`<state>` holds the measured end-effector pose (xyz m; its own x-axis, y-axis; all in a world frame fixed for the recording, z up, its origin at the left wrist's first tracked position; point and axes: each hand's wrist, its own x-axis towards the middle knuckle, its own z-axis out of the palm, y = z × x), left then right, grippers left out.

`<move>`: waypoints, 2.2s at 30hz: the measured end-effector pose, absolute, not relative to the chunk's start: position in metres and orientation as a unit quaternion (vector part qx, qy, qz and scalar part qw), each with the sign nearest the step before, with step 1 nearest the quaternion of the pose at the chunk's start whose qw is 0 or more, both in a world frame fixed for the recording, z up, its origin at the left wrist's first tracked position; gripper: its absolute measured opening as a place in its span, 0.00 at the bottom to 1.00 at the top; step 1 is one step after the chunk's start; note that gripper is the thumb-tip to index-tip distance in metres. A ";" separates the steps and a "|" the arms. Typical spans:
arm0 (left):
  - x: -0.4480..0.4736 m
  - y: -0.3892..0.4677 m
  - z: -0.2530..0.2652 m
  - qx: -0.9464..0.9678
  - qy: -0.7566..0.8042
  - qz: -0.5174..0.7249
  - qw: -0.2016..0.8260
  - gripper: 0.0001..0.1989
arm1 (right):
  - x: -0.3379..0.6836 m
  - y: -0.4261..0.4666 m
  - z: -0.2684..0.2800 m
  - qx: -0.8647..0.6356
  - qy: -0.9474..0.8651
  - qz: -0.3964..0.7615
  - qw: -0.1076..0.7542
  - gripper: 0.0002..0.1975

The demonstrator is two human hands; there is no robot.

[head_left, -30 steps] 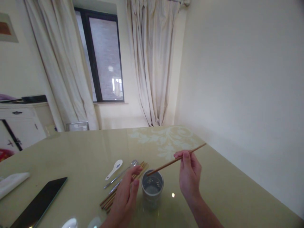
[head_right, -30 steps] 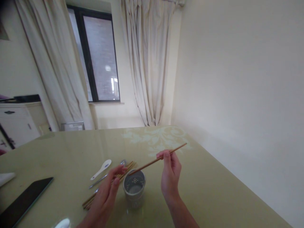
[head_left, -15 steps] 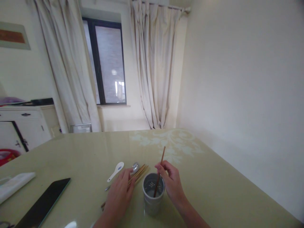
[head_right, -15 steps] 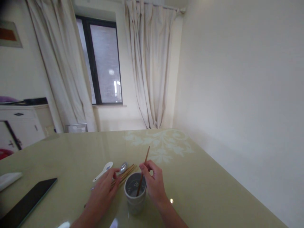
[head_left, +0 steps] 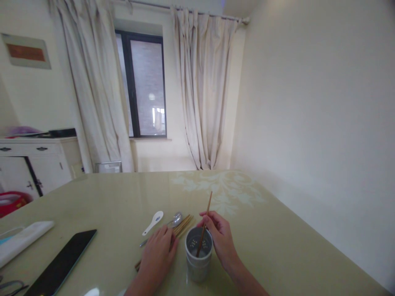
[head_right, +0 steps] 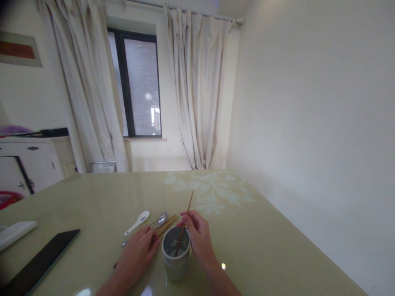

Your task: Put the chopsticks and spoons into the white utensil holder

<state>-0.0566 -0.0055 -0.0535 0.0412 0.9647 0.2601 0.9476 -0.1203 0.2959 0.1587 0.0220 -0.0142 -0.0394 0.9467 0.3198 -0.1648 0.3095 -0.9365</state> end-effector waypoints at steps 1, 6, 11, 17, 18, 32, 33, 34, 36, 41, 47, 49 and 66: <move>-0.057 -0.005 -0.055 0.720 0.664 0.198 0.021 0.11 | 0.157 0.021 -0.015 -0.352 -0.551 0.470 0.593 0.28; -0.054 -0.005 -0.054 0.725 0.656 0.208 0.038 0.13 | 0.150 0.018 -0.018 -0.336 -0.545 0.492 0.589 0.27; -0.047 -0.005 -0.045 0.702 0.641 0.287 0.120 0.15 | 0.147 0.014 -0.018 -0.327 -0.537 0.522 0.577 0.26; -0.040 -0.006 -0.044 0.657 0.612 0.386 0.212 0.16 | 0.148 0.015 -0.021 -0.341 -0.548 0.510 0.568 0.28; -0.039 -0.008 -0.043 0.659 0.596 0.405 0.215 0.16 | 0.148 0.016 -0.023 -0.348 -0.544 0.506 0.571 0.29; -0.031 -0.012 -0.040 0.717 0.497 0.426 0.241 0.16 | 0.142 0.023 -0.034 -0.333 -0.467 0.608 0.549 0.25; -0.032 -0.012 -0.042 0.722 0.496 0.420 0.238 0.17 | 0.143 0.024 -0.034 -0.340 -0.477 0.599 0.546 0.24; -0.033 -0.011 -0.044 0.729 0.496 0.415 0.226 0.19 | 0.145 0.026 -0.033 -0.349 -0.483 0.585 0.550 0.24; -0.034 -0.011 -0.050 0.737 0.502 0.417 0.175 0.23 | 0.151 0.031 -0.030 -0.371 -0.480 0.541 0.582 0.24; -0.038 -0.012 -0.066 0.754 0.504 0.416 0.065 0.30 | 0.193 0.049 -0.009 -0.387 -0.404 0.385 0.735 0.23; -0.042 -0.009 -0.069 0.750 0.578 0.317 0.049 0.24 | 0.225 0.046 0.018 -0.301 -0.275 0.431 0.805 0.26; -0.044 -0.008 -0.066 0.742 0.621 0.250 0.036 0.20 | 0.216 0.038 0.021 -0.291 -0.290 0.467 0.783 0.25; -0.052 -0.014 -0.046 0.708 0.683 0.174 0.039 0.13 | 0.161 0.017 0.001 -0.341 -0.490 0.506 0.622 0.22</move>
